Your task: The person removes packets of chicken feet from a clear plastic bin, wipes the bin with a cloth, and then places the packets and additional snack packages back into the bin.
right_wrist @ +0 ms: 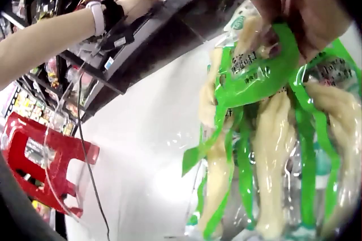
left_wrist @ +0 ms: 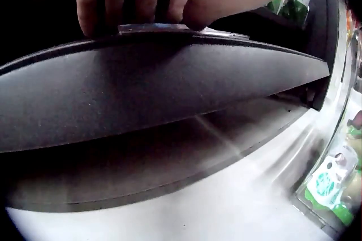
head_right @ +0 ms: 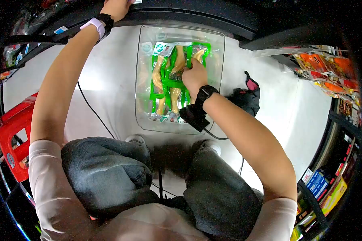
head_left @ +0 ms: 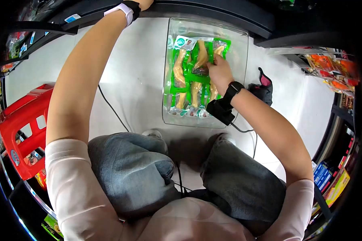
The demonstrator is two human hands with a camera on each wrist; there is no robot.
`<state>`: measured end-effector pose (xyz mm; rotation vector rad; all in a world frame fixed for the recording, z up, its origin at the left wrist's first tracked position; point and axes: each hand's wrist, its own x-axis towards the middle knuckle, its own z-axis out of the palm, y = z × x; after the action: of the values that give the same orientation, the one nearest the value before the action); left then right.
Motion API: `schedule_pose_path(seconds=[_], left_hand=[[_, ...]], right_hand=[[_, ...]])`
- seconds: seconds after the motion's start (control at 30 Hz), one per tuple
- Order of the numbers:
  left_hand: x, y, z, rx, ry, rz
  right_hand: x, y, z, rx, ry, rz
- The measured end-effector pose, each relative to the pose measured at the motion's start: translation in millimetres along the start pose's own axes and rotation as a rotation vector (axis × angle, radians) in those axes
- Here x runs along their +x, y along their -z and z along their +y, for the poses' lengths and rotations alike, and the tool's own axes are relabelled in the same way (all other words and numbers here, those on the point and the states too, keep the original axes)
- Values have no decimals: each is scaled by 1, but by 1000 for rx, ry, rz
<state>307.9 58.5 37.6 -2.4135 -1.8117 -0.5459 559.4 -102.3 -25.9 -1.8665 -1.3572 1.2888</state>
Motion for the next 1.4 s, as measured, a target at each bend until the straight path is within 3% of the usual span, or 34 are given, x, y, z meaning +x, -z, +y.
schedule_pose_path(seconds=[0.17,0.3,0.4,0.5,0.6,0.67,0.7,0.77,0.8,0.83,0.87,0.9,0.97,1.0,1.17,1.23,1.33,1.4], left_hand=[[2,-1,-14,-57,-83,9],[-1,1,-15,-90,-42,53],[-4,6,-10,-147,-41,93],[-15,15,6,-202,-71,153],[-32,44,37,-328,-37,186],[-46,60,56,-390,-133,273],[-55,69,67,-405,-182,296],[-71,83,81,-427,-157,218],[-90,70,91,-491,-161,-7],[-105,72,106,-545,-302,47],[-123,75,120,-625,-284,-39],[-140,82,134,-691,-193,-155],[-172,92,152,-829,-13,-362],[-185,93,157,-902,77,-454],[-220,92,168,-997,96,-682],[-229,85,168,-1030,95,-731],[-235,83,167,-1014,31,-716],[-238,84,165,-852,-95,-707]], right_hand=[[-8,2,-12,-64,88,164],[-20,9,-12,-92,48,190],[-30,13,-13,-90,120,201],[-37,19,-20,54,131,131],[-42,28,-36,218,-18,-12],[-50,36,-51,488,-114,-136],[-55,37,-56,484,-112,-140],[-68,40,-63,535,25,-122],[-74,39,-63,528,28,-128],[-80,40,-61,438,265,-122],[-84,40,-59,344,505,-119],[-88,43,-51,334,517,-133],[-97,54,-29,185,364,-441],[-106,58,-27,136,307,-475],[-134,62,-24,-33,259,-694],[-136,59,-16,-77,333,-785],[-137,60,-11,-171,357,-741],[-137,61,-9,-248,397,-701]])
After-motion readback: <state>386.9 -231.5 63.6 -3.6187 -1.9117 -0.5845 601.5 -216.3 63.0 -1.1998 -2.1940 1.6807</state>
